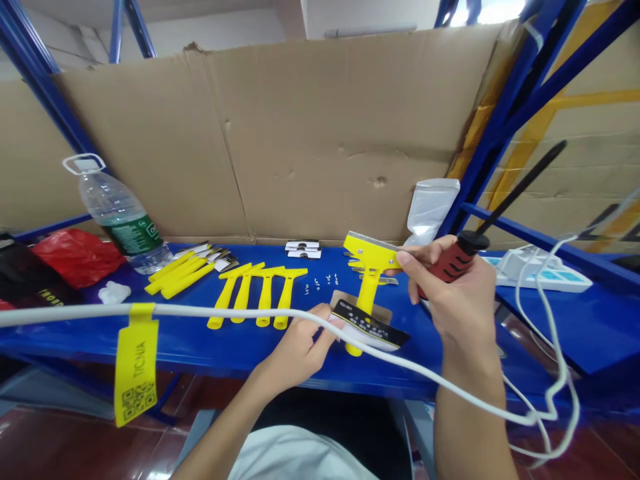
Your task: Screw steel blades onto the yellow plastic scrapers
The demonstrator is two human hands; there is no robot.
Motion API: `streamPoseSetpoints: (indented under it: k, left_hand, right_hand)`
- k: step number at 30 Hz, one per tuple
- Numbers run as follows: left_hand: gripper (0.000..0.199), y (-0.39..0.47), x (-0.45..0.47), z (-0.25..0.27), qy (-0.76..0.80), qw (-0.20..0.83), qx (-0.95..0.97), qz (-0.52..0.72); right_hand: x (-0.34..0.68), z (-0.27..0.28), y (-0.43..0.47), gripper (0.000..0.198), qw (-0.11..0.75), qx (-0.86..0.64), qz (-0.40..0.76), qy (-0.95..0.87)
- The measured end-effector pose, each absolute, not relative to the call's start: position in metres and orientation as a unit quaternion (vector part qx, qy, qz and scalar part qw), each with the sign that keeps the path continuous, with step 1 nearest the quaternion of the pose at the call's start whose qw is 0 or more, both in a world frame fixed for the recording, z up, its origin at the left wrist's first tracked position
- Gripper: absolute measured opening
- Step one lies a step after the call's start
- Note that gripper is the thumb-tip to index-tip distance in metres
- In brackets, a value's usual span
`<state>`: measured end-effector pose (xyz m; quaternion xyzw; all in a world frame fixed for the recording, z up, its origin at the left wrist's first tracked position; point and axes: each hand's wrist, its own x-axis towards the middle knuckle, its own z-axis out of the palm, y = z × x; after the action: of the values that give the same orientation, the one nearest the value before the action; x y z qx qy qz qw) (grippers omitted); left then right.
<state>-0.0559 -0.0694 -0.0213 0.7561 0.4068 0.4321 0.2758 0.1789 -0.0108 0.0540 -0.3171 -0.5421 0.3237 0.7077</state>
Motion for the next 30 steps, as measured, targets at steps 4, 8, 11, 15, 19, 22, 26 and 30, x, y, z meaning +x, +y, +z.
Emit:
streamPoseSetpoints:
  k: [4, 8, 11, 15, 19, 22, 26, 30]
  left_hand:
    - [0.034, -0.074, -0.06, -0.015, 0.391, 0.271, 0.788, 0.391]
    - [0.034, -0.082, -0.075, -0.003, 0.404, 0.251, 0.798, 0.37]
    - [0.037, -0.086, -0.089, 0.012, 0.417, 0.198, 0.803, 0.377]
    - [0.039, -0.085, -0.098, 0.041, 0.416, 0.185, 0.839, 0.298]
    - [0.035, -0.077, -0.088, 0.066, 0.384, 0.167, 0.891, 0.174]
    - [0.034, -0.07, -0.075, 0.076, 0.342, 0.166, 0.917, 0.119]
    - [0.032, -0.069, -0.058, 0.083, 0.281, 0.119, 0.948, 0.087]
    - [0.031, -0.084, -0.048, 0.084, 0.231, -0.038, 0.97, 0.062]
  right_hand:
    - [0.18, 0.053, -0.009, 0.048, 0.734, -0.295, 0.319, -0.522]
    - [0.177, 0.056, -0.011, 0.047, 0.785, -0.257, 0.309, -0.471]
    - [0.172, 0.06, -0.013, 0.049, 0.823, -0.225, 0.302, -0.425]
    - [0.167, 0.061, -0.016, 0.051, 0.836, -0.21, 0.304, -0.405]
    - [0.164, 0.057, -0.018, 0.05, 0.802, -0.219, 0.328, -0.448]
    - [0.163, 0.054, -0.019, 0.048, 0.79, -0.219, 0.332, -0.467]
    - [0.163, 0.057, -0.02, 0.049, 0.803, -0.205, 0.334, -0.448]
    - [0.168, 0.063, -0.017, 0.054, 0.821, -0.197, 0.358, -0.399]
